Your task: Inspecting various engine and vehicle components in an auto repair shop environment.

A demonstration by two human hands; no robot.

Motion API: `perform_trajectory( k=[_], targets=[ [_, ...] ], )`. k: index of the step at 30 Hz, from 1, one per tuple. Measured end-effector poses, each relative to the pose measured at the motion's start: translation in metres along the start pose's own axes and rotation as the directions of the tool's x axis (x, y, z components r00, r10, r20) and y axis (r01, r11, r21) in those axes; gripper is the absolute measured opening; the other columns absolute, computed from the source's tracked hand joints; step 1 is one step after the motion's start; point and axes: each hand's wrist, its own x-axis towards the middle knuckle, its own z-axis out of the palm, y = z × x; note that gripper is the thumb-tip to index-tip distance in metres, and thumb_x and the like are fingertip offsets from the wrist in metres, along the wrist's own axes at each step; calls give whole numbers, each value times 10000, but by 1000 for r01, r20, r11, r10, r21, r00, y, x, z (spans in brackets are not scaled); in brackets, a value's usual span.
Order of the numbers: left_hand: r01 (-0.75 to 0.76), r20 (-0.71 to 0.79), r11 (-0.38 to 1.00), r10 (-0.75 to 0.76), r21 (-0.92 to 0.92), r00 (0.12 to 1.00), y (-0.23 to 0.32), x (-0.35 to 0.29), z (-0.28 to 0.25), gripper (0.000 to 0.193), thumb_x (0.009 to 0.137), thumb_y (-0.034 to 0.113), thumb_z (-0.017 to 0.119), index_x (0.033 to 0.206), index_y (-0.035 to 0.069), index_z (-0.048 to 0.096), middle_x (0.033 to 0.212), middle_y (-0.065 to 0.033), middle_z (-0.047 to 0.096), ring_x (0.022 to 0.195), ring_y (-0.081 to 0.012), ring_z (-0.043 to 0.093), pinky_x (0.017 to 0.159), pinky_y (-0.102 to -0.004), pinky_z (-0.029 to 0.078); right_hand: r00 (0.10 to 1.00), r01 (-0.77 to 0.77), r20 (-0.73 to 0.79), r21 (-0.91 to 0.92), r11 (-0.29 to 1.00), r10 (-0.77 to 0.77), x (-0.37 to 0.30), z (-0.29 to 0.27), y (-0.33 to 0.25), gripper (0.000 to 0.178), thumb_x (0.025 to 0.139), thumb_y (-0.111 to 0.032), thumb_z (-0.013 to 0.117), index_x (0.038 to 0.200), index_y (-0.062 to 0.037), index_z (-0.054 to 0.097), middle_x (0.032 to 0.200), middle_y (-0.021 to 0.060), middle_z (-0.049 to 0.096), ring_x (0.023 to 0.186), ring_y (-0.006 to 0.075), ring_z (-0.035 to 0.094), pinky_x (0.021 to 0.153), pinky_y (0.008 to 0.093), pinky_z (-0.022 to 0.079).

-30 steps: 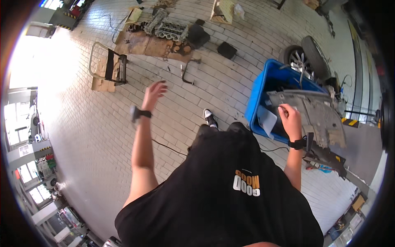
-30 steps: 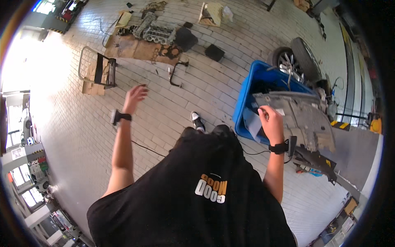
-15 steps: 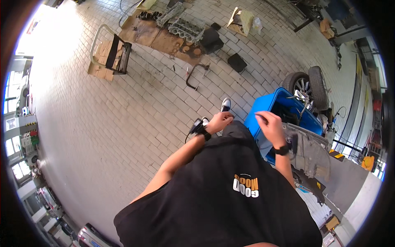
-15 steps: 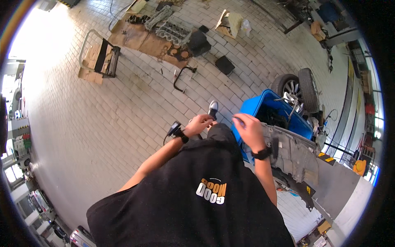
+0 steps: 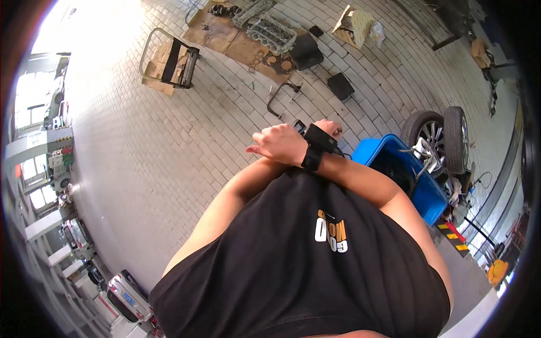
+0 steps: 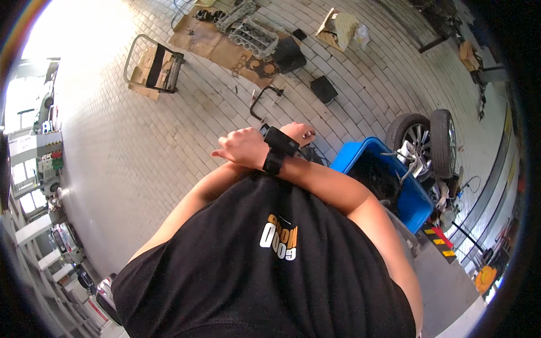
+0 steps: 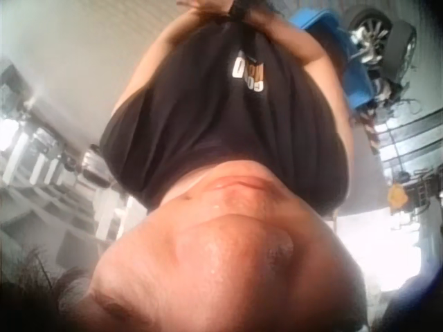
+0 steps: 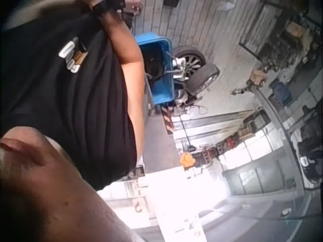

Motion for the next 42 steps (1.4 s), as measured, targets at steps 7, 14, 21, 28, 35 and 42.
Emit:
perform_trajectory(
  k=[7,14,21,28,35,42],
  targets=[
    [-71,-50,994,67,-84,997,1,23,-18,197,843,227,616,947,76,687,853,-106,710,805,-301,686,717,-401,543,997,-43,-49,147,988,51,2,-32,42,585,959,-584,426,757,-67,613,603,172,618,621,348,657,549,432,520],
    [-227,-25,954,226,-198,974,-3,30,-37,246,825,194,617,1040,85,667,941,-101,690,895,-286,666,767,-372,524,979,63,-200,469,881,36,-2,-55,72,507,959,-518,489,828,-50,634,637,199,627,669,391,656,613,477,527],
    [-252,-73,882,243,-399,967,-34,26,-54,272,819,198,633,1057,68,652,1004,-98,668,963,-227,634,829,-356,503,976,171,-193,405,898,-99,12,-61,75,444,960,-475,508,888,-62,654,753,174,661,720,363,665,653,451,535],
    [-52,-3,979,54,199,999,-66,-14,-91,214,886,214,597,1030,66,655,1019,-127,678,976,-227,644,840,-378,513,920,207,-390,378,902,-47,18,-75,116,239,923,-278,609,963,-53,680,912,139,677,864,316,660,750,387,533],
    [310,89,948,-315,67,945,-118,-38,-132,243,915,247,589,1065,75,671,947,-123,716,889,-306,687,776,-401,545,881,-235,-293,412,880,372,0,-43,216,218,937,-182,565,927,2,682,845,150,685,776,277,675,679,340,519],
    [365,6,931,-365,-8,931,-211,-84,-177,294,905,278,574,1085,67,673,956,-147,713,923,-319,682,823,-412,540,835,-419,-219,339,842,504,43,-14,226,232,933,-217,587,891,-1,660,711,149,634,645,283,638,589,350,480]
  ],
)
